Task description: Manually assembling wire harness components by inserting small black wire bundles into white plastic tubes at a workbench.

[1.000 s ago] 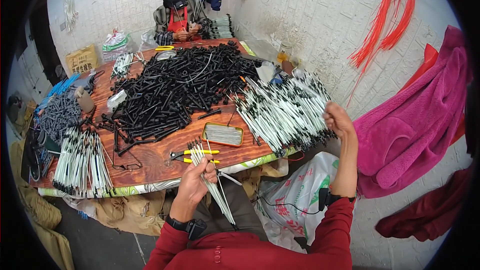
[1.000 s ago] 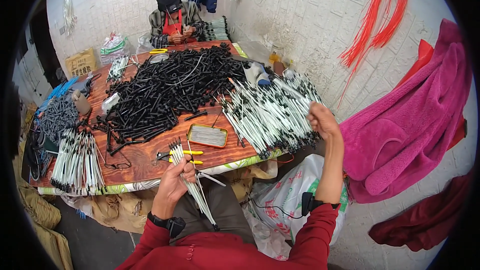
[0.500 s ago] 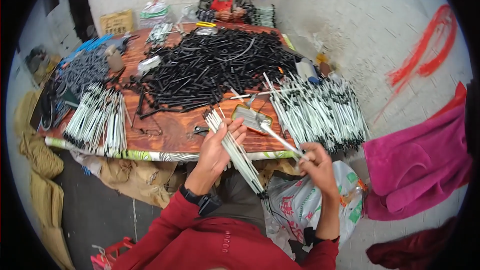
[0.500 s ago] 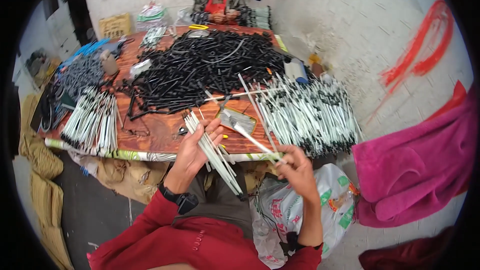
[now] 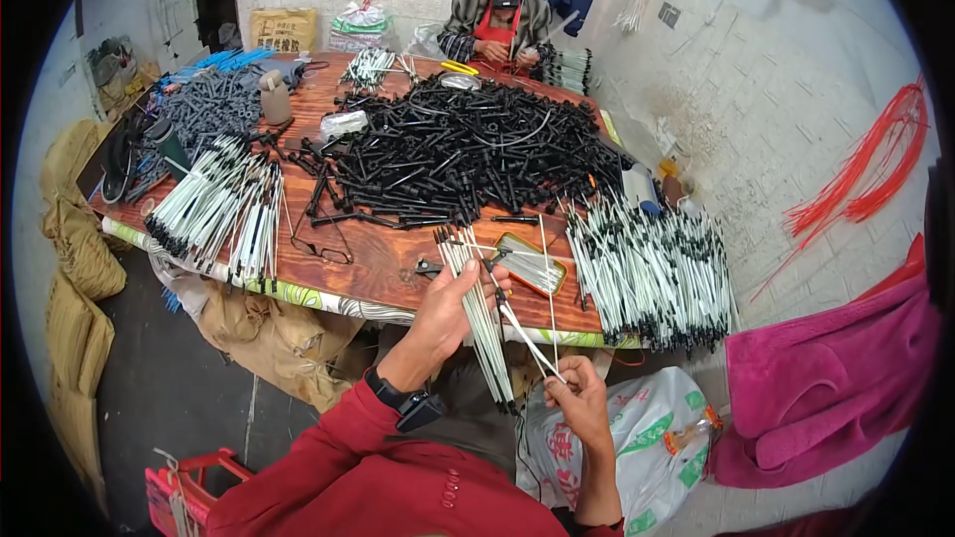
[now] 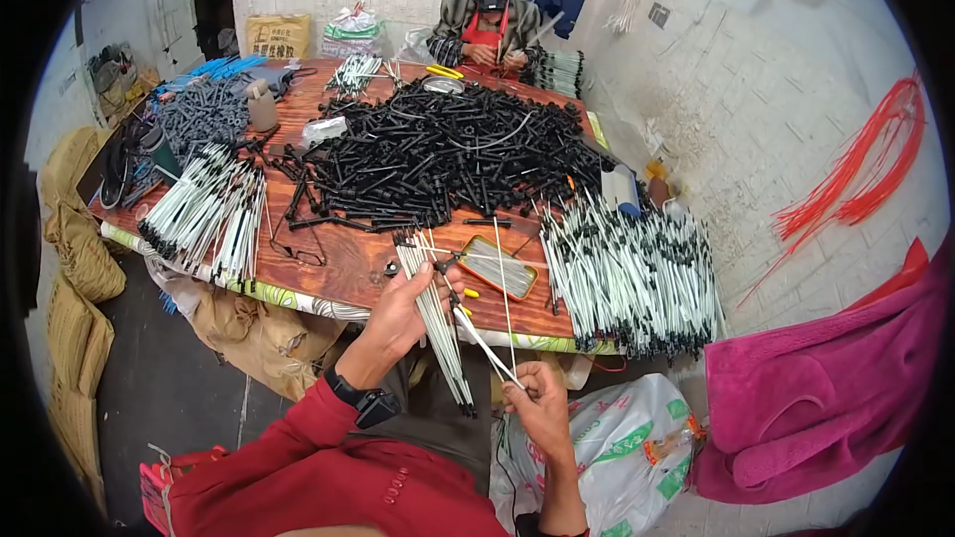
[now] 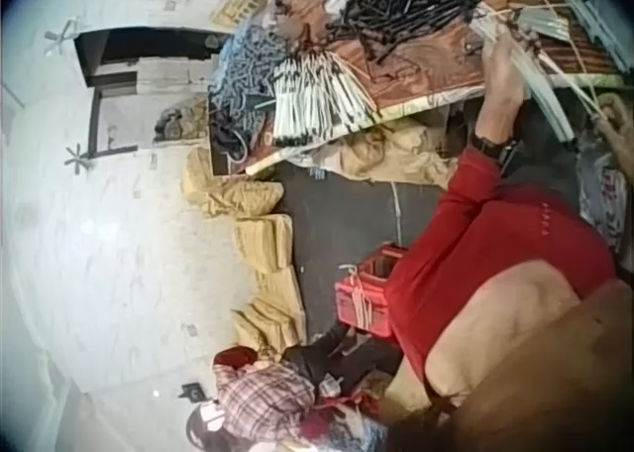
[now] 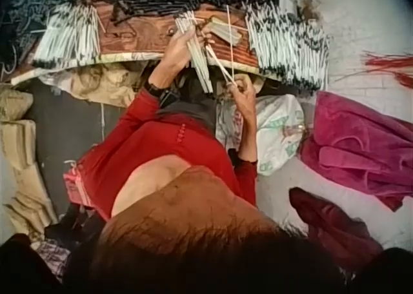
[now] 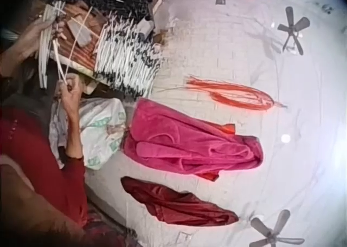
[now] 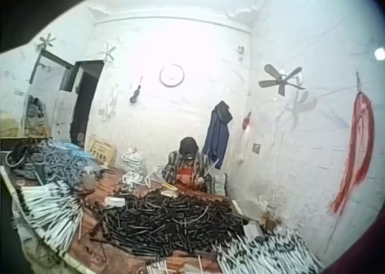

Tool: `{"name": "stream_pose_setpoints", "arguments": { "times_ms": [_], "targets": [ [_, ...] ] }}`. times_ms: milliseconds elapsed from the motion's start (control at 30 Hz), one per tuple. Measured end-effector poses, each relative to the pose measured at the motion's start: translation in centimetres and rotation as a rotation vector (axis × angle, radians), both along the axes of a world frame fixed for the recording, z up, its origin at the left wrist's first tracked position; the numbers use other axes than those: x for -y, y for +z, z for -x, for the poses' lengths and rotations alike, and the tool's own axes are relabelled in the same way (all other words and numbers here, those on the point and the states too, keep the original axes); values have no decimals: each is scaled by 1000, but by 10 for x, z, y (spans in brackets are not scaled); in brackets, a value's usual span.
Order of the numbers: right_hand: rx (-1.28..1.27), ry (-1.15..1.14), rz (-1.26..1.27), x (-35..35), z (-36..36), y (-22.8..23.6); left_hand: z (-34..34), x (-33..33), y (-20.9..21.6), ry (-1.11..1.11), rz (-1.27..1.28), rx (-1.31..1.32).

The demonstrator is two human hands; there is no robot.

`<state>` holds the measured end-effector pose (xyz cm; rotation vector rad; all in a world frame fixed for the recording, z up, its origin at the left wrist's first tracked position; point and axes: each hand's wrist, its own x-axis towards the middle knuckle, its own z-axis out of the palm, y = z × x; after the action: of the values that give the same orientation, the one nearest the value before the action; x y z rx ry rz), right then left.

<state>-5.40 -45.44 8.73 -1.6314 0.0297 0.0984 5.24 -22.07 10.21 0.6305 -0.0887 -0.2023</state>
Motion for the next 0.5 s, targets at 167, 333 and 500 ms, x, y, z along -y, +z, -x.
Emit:
{"name": "stream_pose_setpoints", "arguments": {
  "times_ms": [167, 333, 500],
  "targets": [
    [-146, 142, -330, 4, 2, -16, 3, 0, 3, -113, 169, 43],
    [-186, 213, -351, -13, 6, -25, 5, -2, 8, -77, 178, 29],
    [-117, 136, -224, -25, 11, -15, 6, -5, 11, -48, 120, 40]
  ]
}}
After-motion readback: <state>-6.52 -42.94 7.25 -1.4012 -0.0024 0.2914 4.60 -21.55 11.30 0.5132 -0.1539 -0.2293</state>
